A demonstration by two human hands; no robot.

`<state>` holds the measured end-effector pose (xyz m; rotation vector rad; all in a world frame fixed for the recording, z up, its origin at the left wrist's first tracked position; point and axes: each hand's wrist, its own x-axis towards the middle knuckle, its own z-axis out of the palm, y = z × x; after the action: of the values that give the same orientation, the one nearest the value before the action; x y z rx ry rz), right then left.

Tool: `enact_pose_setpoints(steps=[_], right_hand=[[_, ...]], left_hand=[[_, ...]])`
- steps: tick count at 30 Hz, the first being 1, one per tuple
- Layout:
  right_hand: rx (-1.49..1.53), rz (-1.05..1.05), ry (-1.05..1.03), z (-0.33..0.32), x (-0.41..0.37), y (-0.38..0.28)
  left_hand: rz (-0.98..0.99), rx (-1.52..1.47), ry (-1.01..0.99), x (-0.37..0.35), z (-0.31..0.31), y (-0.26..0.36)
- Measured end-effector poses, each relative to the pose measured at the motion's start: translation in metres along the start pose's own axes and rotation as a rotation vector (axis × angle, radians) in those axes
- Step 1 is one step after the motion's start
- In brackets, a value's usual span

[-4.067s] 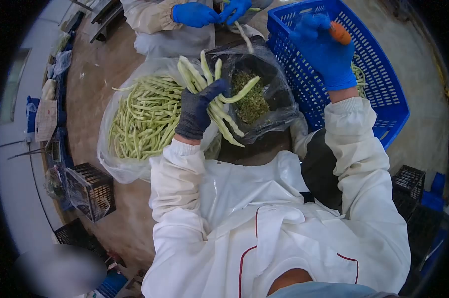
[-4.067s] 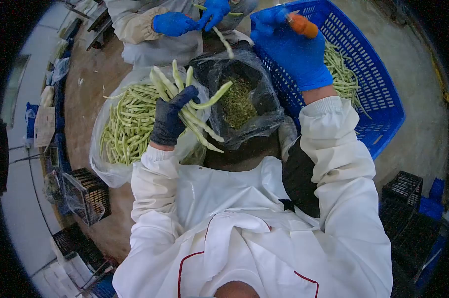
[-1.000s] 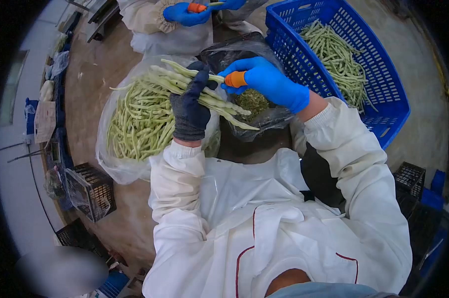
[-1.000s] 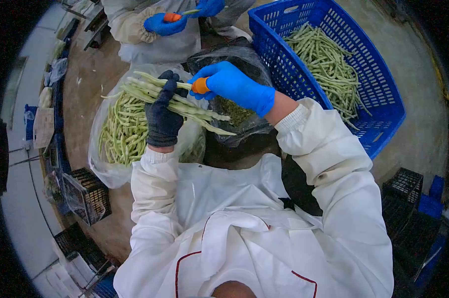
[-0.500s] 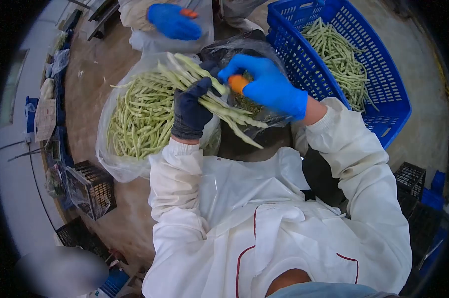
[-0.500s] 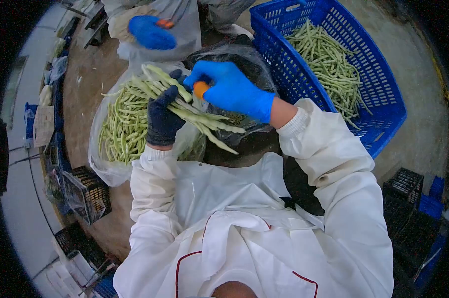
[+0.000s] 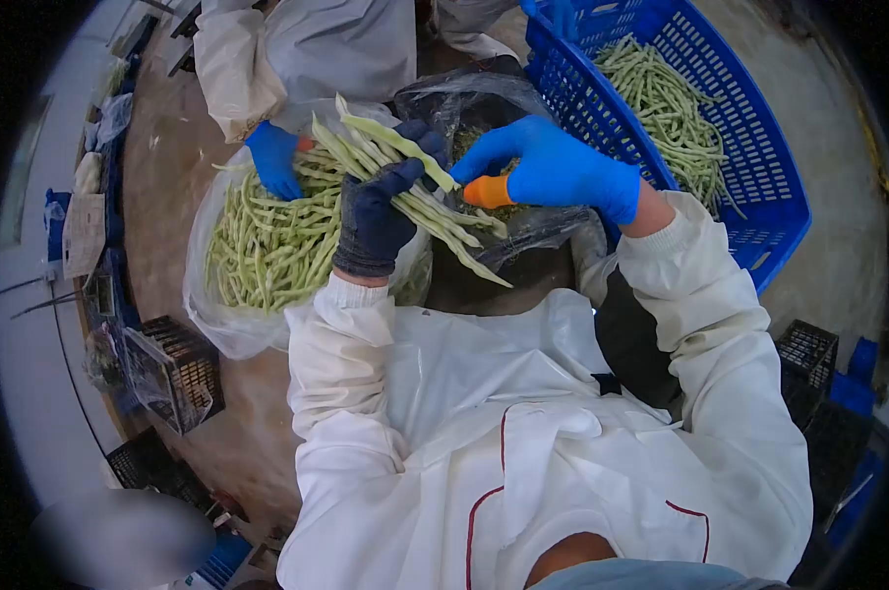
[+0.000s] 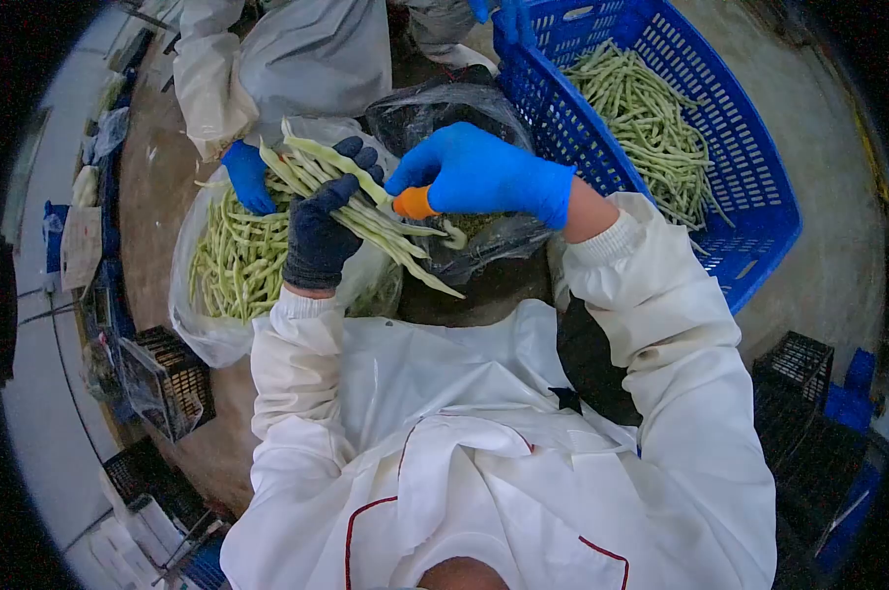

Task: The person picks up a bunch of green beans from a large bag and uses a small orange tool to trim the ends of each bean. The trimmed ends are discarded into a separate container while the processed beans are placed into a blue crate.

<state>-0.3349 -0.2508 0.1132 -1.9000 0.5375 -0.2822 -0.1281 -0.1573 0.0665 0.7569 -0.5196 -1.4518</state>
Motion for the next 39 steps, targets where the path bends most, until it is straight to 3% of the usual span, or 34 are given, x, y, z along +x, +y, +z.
enact_pose_setpoints(steps=[1, 7, 10, 13, 16, 19, 22, 25, 28, 31, 33, 35, 37, 39], right_hand=[[-0.040, 0.036, 0.009, 0.004, 0.000, -0.006], [-0.530, -0.444, 0.189, 0.009, 0.005, 0.007], [-0.692, -0.572, 0.255, 0.000, 0.009, 0.006], [-0.722, -0.510, 0.591, -0.024, 0.010, 0.010], [-0.376, -0.249, 0.878, -0.057, 0.005, 0.026], [-0.192, -0.188, 0.706, -0.081, 0.000, 0.041], [-0.715, 0.000, 0.513, -0.053, -0.002, 0.055], [-0.039, 0.008, 0.233, -0.020, 0.003, 0.020], [0.036, 0.073, 0.167, -0.002, 0.014, 0.016], [0.200, -0.100, 0.381, -0.033, 0.010, 0.022], [-0.153, -0.103, 0.679, -0.079, -0.010, 0.020], [-0.725, 0.181, 0.916, -0.121, -0.040, 0.043], [-1.303, 0.479, 0.871, -0.131, -0.067, 0.050], [-1.218, 0.482, 0.762, -0.125, -0.063, 0.080]], left_hand=[[-0.013, -0.006, 0.008, 0.000, 0.001, 0.000], [-0.030, 0.123, 0.027, -0.002, 0.004, 0.000], [-0.119, 0.144, -0.018, -0.003, 0.003, -0.001], [-0.207, 0.132, -0.120, -0.007, 0.008, -0.006], [-0.269, 0.107, -0.112, -0.010, 0.013, -0.011], [-0.276, 0.094, -0.119, -0.008, 0.009, -0.009], [-0.266, 0.134, -0.062, -0.007, 0.011, -0.010], [-0.259, 0.259, -0.038, -0.008, 0.019, -0.010], [-0.282, 0.395, -0.051, -0.010, 0.032, -0.010], [-0.269, 0.489, -0.007, -0.008, 0.033, -0.006], [-0.171, 0.446, -0.009, -0.008, 0.021, -0.006], [-0.113, 0.423, 0.030, -0.011, 0.008, 0.006], [-0.068, 0.397, 0.067, -0.015, -0.001, 0.018], [-0.051, 0.483, 0.138, -0.020, 0.002, 0.035]])
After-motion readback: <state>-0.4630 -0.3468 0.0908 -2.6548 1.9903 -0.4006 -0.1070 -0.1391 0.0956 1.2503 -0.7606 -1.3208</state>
